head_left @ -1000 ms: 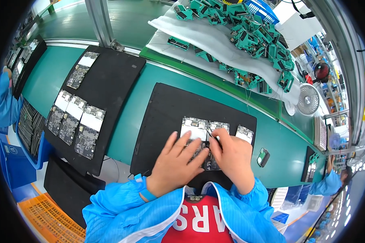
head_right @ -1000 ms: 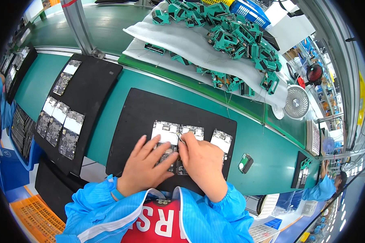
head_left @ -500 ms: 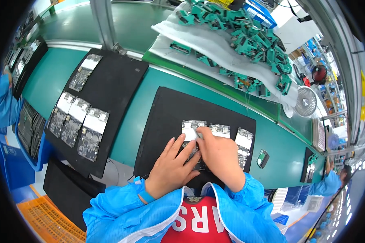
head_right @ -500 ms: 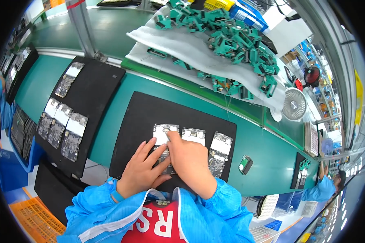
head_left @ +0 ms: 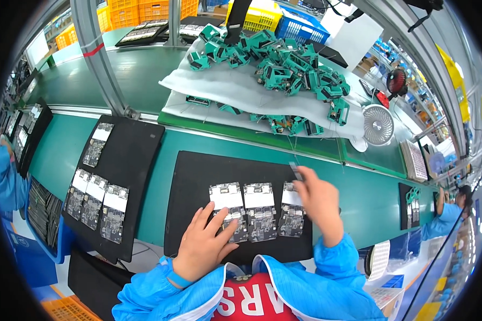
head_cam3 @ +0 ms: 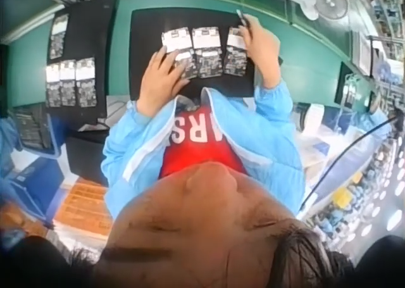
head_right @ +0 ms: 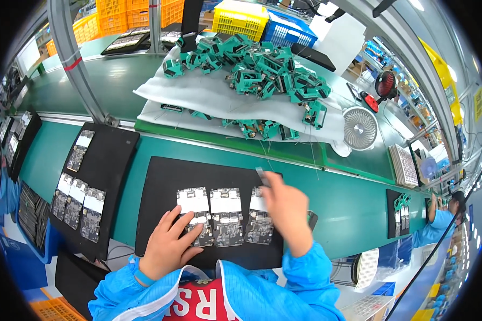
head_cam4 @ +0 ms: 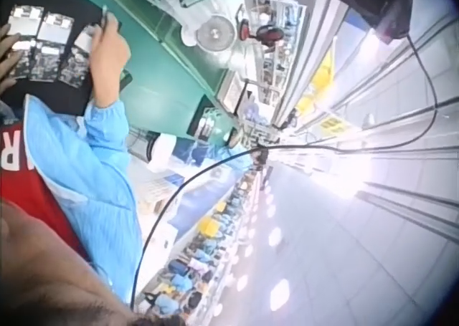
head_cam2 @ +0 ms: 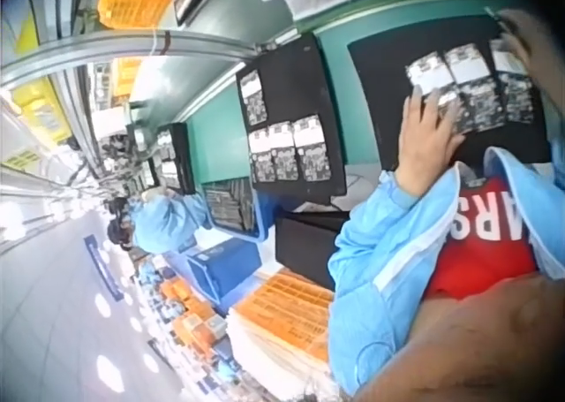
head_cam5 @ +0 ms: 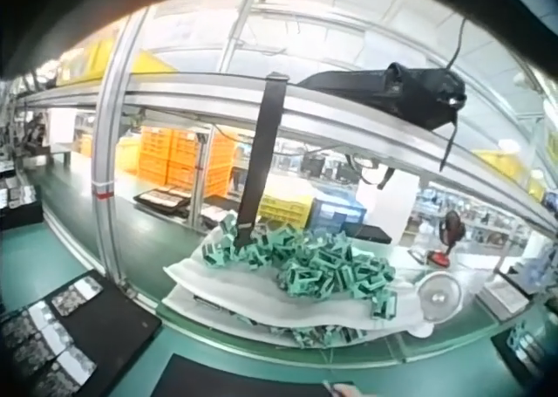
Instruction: The person assembles small electronic components onto circuit boards by hand, placing them into green housings.
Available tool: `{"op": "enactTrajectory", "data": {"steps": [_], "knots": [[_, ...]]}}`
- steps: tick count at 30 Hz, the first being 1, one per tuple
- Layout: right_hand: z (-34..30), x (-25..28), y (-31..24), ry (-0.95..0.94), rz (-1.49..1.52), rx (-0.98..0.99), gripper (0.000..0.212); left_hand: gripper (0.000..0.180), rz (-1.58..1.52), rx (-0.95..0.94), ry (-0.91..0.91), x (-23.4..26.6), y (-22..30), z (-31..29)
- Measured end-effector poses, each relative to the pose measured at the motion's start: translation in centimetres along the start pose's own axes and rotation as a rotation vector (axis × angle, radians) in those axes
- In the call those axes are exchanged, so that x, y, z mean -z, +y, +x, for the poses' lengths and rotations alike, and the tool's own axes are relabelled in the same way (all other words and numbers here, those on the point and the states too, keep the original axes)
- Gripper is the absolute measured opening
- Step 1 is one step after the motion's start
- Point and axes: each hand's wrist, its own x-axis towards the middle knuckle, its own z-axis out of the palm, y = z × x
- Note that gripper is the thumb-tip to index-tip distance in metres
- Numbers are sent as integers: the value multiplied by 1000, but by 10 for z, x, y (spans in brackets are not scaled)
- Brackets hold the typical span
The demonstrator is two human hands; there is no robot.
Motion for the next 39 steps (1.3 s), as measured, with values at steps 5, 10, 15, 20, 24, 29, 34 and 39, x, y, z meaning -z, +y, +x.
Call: {"op": "enactTrajectory", "data": {"steps": [5, 10, 15, 20, 24, 29, 34, 39], "knots": [[-13, -1, 95, 21, -316, -132, 18, 51, 100, -27, -100, 25, 6, 18], [9, 11, 88, 194, -12, 107, 12, 61, 267, -56, -29, 58, 30, 66], [79, 48, 52, 276, 210, 270, 11, 62, 326, -81, 155, 64, 29, 146], [187, 55, 27, 447, 168, 537, 23, 62, 361, -121, 401, 42, -14, 245], [265, 23, 42, 477, 23, 471, 42, 64, 371, -144, 643, 7, -62, 312], [295, -4, 56, 410, -159, 352, 65, 66, 179, -65, 606, -29, -91, 343], [284, 11, 56, 456, -134, 365, 66, 62, 36, -80, 557, -12, -96, 325], [243, 36, 35, 565, 311, 354, 61, 60, -267, -19, 398, 44, -113, 263]]}}
